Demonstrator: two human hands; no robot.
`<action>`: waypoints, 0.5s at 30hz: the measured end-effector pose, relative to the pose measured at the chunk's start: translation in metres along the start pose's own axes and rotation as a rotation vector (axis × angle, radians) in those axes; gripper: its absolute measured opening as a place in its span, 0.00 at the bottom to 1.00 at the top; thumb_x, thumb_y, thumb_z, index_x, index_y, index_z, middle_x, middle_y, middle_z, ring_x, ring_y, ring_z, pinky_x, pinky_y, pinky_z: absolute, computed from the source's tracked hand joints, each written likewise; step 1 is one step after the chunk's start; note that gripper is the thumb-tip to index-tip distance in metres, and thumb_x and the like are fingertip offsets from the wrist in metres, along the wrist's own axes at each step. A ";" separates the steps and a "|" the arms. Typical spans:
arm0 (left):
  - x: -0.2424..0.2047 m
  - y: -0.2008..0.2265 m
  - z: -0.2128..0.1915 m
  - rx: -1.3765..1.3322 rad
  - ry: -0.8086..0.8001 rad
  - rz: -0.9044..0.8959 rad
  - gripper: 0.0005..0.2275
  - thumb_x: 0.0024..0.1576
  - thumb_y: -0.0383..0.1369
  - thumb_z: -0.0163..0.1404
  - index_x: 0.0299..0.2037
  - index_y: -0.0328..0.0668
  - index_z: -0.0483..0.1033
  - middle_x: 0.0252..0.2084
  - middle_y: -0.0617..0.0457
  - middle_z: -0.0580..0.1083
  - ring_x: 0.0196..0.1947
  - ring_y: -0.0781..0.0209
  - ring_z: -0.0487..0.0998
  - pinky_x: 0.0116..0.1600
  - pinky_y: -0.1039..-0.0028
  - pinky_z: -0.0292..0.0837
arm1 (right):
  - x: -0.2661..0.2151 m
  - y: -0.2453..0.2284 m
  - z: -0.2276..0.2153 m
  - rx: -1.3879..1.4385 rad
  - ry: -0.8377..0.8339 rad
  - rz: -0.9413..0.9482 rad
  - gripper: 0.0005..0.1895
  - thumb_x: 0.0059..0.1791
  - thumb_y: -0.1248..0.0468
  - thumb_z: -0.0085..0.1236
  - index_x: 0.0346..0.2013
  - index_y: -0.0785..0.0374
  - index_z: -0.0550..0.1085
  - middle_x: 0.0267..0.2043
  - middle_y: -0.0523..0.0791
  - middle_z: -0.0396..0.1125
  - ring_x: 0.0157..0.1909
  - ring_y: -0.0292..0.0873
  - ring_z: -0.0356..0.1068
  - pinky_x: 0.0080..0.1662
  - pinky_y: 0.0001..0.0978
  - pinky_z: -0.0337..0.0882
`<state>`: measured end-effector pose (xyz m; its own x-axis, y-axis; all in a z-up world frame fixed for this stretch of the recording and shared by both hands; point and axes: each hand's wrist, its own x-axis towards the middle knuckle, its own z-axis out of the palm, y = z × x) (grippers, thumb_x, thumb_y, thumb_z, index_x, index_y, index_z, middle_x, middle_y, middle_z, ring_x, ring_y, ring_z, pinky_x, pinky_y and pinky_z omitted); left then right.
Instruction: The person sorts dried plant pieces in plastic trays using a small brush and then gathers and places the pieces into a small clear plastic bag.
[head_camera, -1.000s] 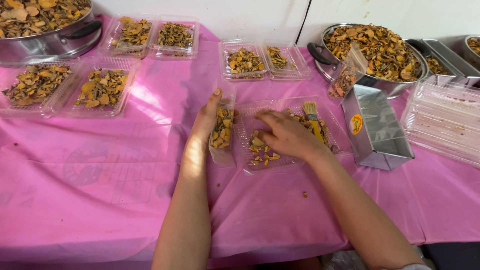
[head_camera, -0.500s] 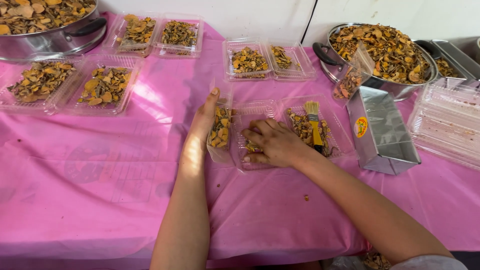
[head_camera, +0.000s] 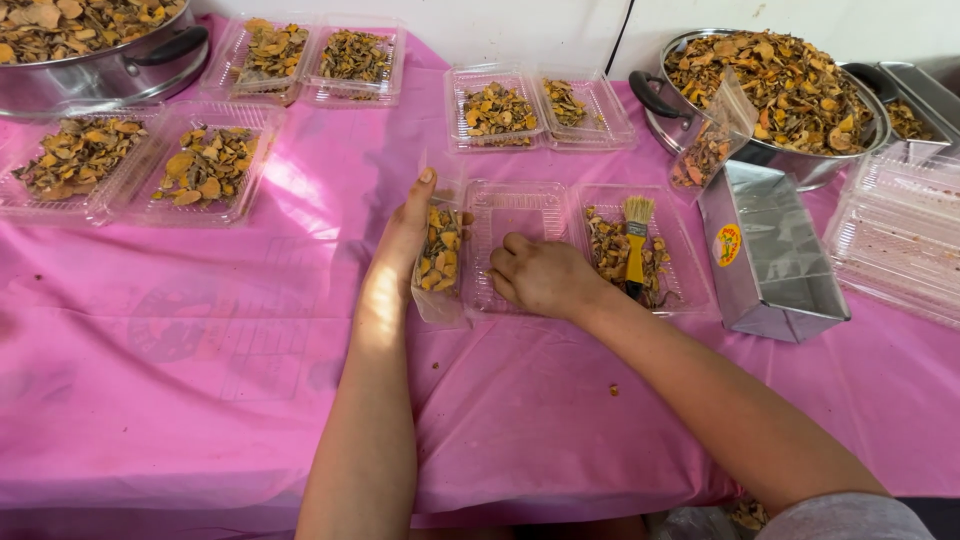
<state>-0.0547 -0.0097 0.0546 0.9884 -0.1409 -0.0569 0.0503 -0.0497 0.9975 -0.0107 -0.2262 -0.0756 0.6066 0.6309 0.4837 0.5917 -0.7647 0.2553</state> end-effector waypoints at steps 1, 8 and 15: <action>-0.005 0.004 0.002 0.014 0.002 -0.007 0.44 0.49 0.69 0.35 0.61 0.37 0.75 0.64 0.36 0.71 0.70 0.37 0.63 0.73 0.51 0.54 | 0.000 0.001 0.004 -0.064 0.041 -0.015 0.12 0.53 0.49 0.49 0.33 0.50 0.72 0.31 0.36 0.57 0.24 0.45 0.72 0.28 0.34 0.73; 0.053 -0.037 -0.012 0.281 0.165 0.199 0.32 0.57 0.61 0.47 0.60 0.43 0.70 0.55 0.35 0.75 0.63 0.36 0.70 0.68 0.49 0.63 | -0.001 0.015 0.011 -0.124 0.123 -0.205 0.10 0.53 0.54 0.49 0.28 0.49 0.69 0.25 0.35 0.58 0.27 0.39 0.69 0.28 0.30 0.68; 0.047 -0.039 -0.001 0.551 0.392 0.709 0.43 0.47 0.51 0.69 0.69 0.41 0.62 0.59 0.30 0.70 0.62 0.30 0.70 0.59 0.41 0.70 | 0.006 0.046 0.008 -0.162 0.131 -0.332 0.11 0.48 0.53 0.54 0.27 0.53 0.67 0.25 0.42 0.61 0.30 0.46 0.67 0.30 0.37 0.69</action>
<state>-0.0101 -0.0130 0.0135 0.7460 0.0172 0.6657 -0.5492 -0.5494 0.6297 0.0250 -0.2565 -0.0677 0.3169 0.8334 0.4527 0.6464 -0.5391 0.5399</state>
